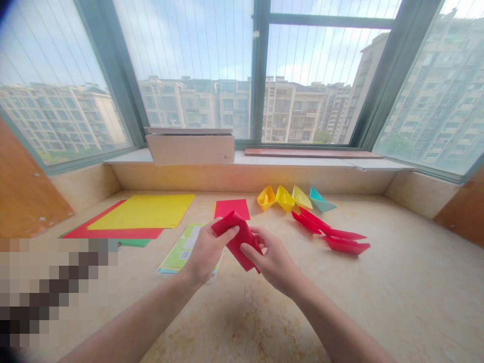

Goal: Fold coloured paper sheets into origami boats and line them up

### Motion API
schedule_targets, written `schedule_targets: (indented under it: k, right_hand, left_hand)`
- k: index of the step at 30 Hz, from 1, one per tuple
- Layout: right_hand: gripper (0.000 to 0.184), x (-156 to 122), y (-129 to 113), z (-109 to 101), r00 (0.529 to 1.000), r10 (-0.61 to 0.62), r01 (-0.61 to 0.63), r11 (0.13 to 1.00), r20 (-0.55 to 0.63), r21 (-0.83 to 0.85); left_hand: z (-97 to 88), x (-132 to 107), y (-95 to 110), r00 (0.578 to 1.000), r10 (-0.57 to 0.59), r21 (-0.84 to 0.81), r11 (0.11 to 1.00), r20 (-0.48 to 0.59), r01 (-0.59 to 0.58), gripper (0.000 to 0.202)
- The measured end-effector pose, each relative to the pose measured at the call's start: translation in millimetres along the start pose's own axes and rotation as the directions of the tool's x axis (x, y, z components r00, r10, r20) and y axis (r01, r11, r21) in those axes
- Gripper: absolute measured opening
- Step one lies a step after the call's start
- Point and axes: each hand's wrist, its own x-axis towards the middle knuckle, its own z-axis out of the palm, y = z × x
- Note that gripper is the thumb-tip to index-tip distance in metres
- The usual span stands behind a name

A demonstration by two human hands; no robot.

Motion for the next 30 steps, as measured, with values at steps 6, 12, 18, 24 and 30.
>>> schedule_targets:
  k: [6,12,18,24,30]
  right_hand:
    - [0.032,1,-1,-8,0.995,0.102,-0.103,0.994,-0.016,-0.047]
    - [0.032,3,-3,-14,0.987,0.162,-0.16,0.982,0.013,-0.099]
    - [0.04,1,-1,-7,0.992,0.129,-0.129,0.987,-0.009,-0.1]
    - [0.044,-1,-1,-4,0.995,0.094,-0.093,0.994,0.032,-0.05]
    - [0.045,-3,-4,-3,0.995,0.09,-0.088,0.995,0.043,-0.046]
  left_hand:
    - [1.5,-5,6,0.992,-0.047,0.04,0.998,0.12,0.043,0.026]
    - [-3.4,-1,11,0.995,0.003,0.139,0.99,0.098,-0.017,0.021]
    - [-3.6,-3,7,0.984,0.072,0.25,0.962,0.162,-0.112,0.014]
    - [-2.7,-5,9,0.985,0.069,0.274,0.955,0.157,-0.111,0.015]
    - [-3.6,-4,8,0.99,0.059,0.28,0.955,0.131,-0.094,0.019]
